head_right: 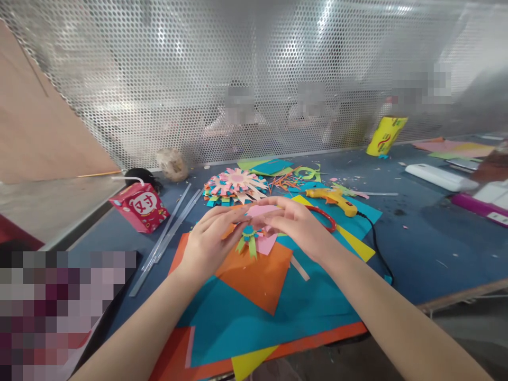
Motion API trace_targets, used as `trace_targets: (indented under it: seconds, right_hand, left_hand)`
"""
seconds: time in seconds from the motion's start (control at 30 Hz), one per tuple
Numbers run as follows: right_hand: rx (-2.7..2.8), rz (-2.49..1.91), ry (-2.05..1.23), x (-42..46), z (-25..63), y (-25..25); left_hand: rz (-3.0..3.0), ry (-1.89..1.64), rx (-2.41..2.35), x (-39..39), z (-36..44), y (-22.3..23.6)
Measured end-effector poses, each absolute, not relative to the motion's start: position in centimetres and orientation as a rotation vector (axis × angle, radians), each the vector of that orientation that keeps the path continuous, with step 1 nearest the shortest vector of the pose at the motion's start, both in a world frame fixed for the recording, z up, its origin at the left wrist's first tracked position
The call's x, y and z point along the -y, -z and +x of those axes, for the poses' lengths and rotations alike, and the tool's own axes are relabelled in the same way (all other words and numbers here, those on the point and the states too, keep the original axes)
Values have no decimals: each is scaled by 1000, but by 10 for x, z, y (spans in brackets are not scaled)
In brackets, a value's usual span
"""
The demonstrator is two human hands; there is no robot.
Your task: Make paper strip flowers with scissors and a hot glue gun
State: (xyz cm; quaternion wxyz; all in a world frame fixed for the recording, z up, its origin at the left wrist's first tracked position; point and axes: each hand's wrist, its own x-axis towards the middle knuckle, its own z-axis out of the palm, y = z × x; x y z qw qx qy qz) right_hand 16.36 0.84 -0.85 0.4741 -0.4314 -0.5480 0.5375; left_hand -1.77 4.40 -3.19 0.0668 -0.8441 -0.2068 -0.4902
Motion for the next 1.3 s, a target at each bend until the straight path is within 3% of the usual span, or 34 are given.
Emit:
trace_targets:
  seconds: [0.17,0.4,0.67,0.87,1.3]
  right_hand:
    - [1351,-1074,-1278,-9,163,8]
    - [1421,-1143,-1097,-11,166,9]
    - [1449,-1115,-1121,-7,165,9]
    - [1474,-1114,-1088,-6,161,10]
    - [1686,-1031,-710,0,175,1]
  left_hand:
    - [-2651,1653,784,-39,-14,29]
    - [-2874,2225,1294,-36,-9,24]
    - [-2844,2168,1362,-35,-9,23]
    - [-3149,2239,1360,-29,-4,23]
    - [-2925,2300,1644,-35,-6,22]
